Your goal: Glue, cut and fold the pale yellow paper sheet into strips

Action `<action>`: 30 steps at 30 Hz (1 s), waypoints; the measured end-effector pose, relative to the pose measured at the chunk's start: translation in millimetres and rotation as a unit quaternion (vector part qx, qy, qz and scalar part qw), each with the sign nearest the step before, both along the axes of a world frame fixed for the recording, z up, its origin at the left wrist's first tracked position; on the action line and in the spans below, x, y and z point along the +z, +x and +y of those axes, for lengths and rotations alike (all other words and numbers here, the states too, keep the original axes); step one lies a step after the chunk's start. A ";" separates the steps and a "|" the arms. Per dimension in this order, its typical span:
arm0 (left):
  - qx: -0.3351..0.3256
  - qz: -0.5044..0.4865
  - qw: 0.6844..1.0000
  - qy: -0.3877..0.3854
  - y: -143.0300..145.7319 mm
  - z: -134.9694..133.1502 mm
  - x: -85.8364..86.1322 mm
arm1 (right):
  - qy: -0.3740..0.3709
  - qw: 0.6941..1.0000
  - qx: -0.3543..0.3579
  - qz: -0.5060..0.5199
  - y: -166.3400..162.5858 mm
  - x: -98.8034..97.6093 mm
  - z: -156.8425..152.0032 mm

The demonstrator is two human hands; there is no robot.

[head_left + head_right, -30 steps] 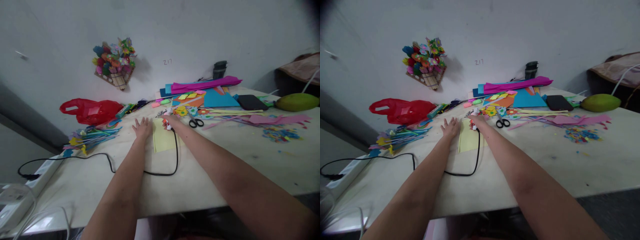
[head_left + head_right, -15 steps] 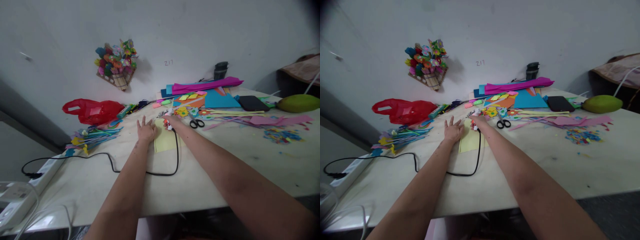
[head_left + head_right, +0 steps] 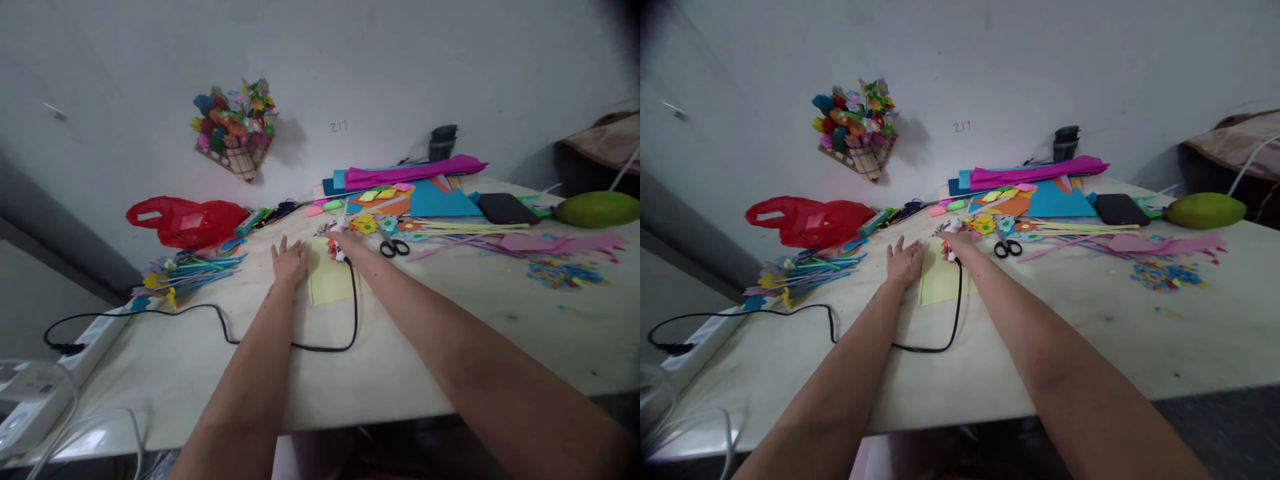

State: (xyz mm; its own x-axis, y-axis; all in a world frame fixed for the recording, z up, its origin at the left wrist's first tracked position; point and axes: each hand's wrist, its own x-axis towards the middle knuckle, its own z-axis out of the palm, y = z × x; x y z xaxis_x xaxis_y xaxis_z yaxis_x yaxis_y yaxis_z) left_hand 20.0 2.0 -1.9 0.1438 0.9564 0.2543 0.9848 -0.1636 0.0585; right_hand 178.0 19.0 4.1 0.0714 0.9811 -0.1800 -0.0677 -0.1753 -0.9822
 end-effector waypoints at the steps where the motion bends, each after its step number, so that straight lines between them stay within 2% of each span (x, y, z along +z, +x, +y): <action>1: -0.001 0.002 1.000 -0.006 -1.6 1.3 -1.1 | 0.001 1.000 0.001 0.000 0.0 -0.3 0.2; 10: -0.023 0.051 0.996 -0.070 -3.7 7.8 -5.9 | -0.002 1.000 0.002 -0.006 -1.1 1.5 -2.2; 19: -0.004 0.063 0.995 -0.081 -4.2 11.6 -8.8 | -0.021 1.000 0.014 0.014 -9.8 9.8 -6.5; 30: 0.061 0.030 0.998 0.008 -4.3 17.6 -10.3 | -0.011 1.000 0.018 0.018 -12.0 5.3 -8.4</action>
State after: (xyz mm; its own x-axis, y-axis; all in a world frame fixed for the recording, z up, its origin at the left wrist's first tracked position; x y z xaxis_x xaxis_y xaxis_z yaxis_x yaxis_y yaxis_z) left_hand 15.8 19.6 -12.3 0.0410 0.9634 0.2649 0.9991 -0.0419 -0.0020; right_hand 166.0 10.6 9.4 0.0301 0.9786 -0.2038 -0.0963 -0.2001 -0.9750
